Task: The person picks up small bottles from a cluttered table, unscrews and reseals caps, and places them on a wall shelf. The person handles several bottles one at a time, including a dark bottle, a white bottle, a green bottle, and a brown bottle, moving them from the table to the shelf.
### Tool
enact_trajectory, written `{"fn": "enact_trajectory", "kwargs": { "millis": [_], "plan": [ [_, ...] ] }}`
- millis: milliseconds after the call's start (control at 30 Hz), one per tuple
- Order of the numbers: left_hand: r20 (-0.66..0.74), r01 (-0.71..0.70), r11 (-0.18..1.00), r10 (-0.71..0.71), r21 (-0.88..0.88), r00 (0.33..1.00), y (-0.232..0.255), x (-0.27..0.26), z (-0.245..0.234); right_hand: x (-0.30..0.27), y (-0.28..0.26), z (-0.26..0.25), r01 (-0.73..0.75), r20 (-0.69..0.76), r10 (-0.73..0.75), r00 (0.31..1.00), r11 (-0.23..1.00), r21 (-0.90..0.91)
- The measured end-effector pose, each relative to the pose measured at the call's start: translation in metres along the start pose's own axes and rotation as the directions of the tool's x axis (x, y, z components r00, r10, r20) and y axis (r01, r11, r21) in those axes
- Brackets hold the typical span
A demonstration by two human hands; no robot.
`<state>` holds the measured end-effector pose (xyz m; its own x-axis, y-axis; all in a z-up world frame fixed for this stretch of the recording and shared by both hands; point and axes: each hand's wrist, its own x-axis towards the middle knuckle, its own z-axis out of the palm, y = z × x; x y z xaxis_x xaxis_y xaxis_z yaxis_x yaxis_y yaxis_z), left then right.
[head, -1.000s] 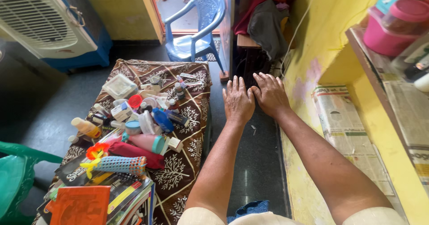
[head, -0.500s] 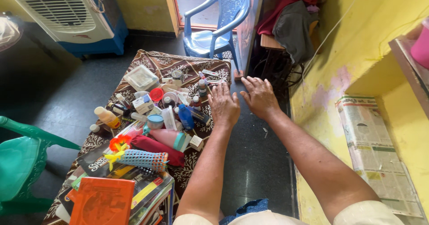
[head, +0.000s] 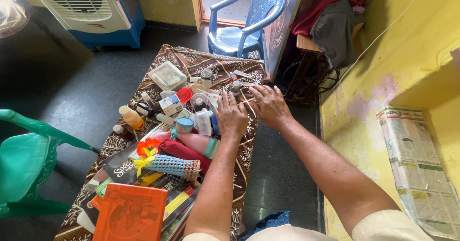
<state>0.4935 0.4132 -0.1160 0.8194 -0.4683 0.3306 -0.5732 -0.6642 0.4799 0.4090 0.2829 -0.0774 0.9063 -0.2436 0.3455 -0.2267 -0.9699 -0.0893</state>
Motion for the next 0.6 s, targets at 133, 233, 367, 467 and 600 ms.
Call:
{"fn": "enact_trajectory", "kwargs": {
  "millis": [133, 233, 367, 467, 600],
  "plan": [
    [-0.030, 0.006, 1.000, -0.007, -0.021, 1.000, -0.013, 0.000, -0.003, 0.007, -0.012, 0.008, -0.003, 0.080, 0.002, 0.997, 1.000, 0.006],
    [-0.048, 0.023, 0.999, -0.025, -0.024, 0.999, -0.021, -0.002, 0.002, 0.008, -0.016, 0.016, 0.028, 0.067, -0.029, 0.997, 0.999, 0.024],
    [-0.063, 0.054, 0.999, -0.053, 0.010, 0.997, -0.033, -0.006, 0.007, 0.011, -0.017, 0.026, 0.064, 0.041, -0.067, 0.997, 0.995, 0.073],
    [-0.070, 0.064, 0.997, -0.060, 0.052, 0.996, -0.038, -0.003, 0.005, 0.019, -0.015, 0.028, 0.092, 0.020, -0.095, 0.995, 0.990, 0.107],
    [-0.028, 0.102, 0.993, -0.101, 0.057, 0.995, -0.041, -0.001, 0.003, 0.024, -0.011, 0.029, 0.123, 0.029, -0.128, 0.991, 0.983, 0.138]
  ]
}}
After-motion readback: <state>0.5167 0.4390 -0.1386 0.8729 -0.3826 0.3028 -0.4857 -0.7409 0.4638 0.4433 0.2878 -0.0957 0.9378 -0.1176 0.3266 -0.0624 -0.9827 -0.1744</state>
